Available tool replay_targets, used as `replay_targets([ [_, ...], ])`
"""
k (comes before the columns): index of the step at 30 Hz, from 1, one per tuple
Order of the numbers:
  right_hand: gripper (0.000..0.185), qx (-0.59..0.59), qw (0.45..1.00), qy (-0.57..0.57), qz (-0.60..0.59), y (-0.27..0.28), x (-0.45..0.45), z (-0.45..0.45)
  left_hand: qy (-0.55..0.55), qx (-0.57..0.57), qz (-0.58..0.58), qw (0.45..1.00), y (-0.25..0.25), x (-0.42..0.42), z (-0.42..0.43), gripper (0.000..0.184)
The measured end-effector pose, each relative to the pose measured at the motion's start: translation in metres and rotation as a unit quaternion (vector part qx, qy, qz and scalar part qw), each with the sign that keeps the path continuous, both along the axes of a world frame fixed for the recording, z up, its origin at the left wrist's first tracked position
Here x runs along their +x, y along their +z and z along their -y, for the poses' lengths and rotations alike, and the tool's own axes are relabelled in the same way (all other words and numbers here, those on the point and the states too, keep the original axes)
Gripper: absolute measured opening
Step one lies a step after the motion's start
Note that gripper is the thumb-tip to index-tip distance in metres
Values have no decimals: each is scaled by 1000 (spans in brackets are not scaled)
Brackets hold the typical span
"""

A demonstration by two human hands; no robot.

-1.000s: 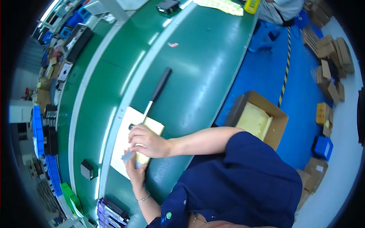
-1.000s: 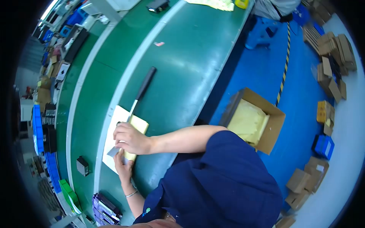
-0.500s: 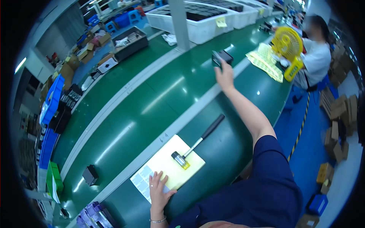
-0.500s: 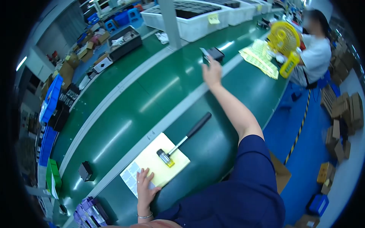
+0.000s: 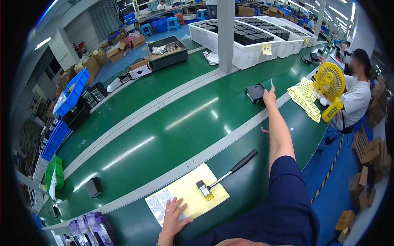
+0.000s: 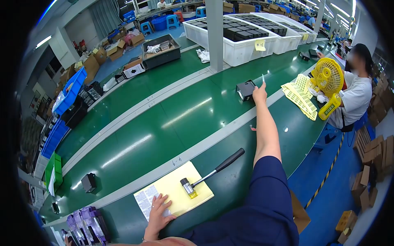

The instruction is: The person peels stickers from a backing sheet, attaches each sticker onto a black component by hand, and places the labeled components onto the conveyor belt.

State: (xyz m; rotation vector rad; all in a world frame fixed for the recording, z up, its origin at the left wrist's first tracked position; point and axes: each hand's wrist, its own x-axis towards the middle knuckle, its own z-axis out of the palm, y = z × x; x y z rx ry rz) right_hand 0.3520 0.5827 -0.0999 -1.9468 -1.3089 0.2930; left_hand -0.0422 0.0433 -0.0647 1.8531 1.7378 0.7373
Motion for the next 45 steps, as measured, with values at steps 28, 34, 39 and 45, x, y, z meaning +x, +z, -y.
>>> replay_targets([
  [28, 89, -42, 708, 554, -436, 115, -248, 401, 198, 274, -250, 907, 53, 19, -41, 63],
  [34, 81, 30, 791, 562, -240, 98, -243, 378, 220, 215, -63, 949, 38, 2, -31, 56],
  [39, 76, 33, 779, 570, -258, 97, -244, 375, 282, 278, -87, 914, 29, -27, -38, 53],
  [45, 73, 6, 731, 570, -375, 110, -243, 381, 255, 241, 216, 911, 55, -18, -19, 52],
])
